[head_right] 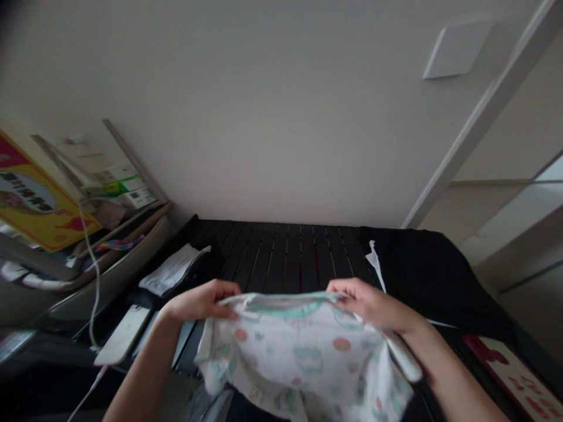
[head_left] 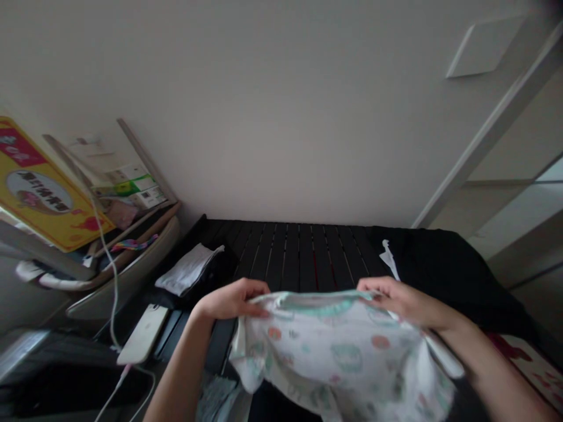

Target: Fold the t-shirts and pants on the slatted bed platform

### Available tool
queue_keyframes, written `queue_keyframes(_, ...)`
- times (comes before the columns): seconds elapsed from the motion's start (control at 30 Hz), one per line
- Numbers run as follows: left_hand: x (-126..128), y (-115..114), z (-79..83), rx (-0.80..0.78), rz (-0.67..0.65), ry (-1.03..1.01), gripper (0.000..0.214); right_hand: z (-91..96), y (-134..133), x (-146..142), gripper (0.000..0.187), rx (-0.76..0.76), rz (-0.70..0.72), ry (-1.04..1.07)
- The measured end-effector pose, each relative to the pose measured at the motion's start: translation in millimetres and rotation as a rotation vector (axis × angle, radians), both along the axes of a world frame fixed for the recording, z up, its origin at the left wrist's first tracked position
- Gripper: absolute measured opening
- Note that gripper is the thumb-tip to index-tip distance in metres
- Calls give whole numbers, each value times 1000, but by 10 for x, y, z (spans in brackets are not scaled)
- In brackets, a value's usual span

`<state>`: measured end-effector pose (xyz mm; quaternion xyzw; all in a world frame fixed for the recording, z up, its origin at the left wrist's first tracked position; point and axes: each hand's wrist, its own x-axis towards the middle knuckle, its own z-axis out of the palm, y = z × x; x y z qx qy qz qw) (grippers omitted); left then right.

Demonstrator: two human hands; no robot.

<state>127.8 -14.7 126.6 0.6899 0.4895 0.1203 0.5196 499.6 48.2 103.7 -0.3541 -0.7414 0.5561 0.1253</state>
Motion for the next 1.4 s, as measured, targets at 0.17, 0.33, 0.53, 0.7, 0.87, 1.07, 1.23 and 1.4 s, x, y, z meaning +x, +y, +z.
queue_keyframes(0.17, 164, 563, -254, 781, 679, 294, 41, -313, 516, -238, 52, 807, -610, -221)
queue_keyframes(0.33, 505, 535, -791, 985, 620, 373, 35, -868, 261, -509, 59, 1126, -618, -322)
queue_keyframes(0.53, 601, 428, -1695, 716, 540, 763, 45, -1768, -273, -684, 58, 1032, -375, -440)
queue_keyframes(0.7, 405, 560, -1929, 589, 601, 934, 55, -2053, -348, -685, 64, 961, -494, -593)
queue_keyframes(0.87, 217, 701, -1823, 523, 552, 908, 55, -1865, -44, -596, 55, 885, -536, -613)
queue_keyframes(1.07, 145, 754, -1815, 536, 527, 878, 56, -1703, 586, -282, 46, 789, -567, -619)
queue_keyframes(1.23, 137, 808, -1914, 547, 680, 903, 57, -1664, 517, -243, 50, 862, -898, -723)
queue_keyframes(1.4, 128, 900, -1946, 512, 751, 927, 53, -1493, -197, -693, 50, 968, -362, -425)
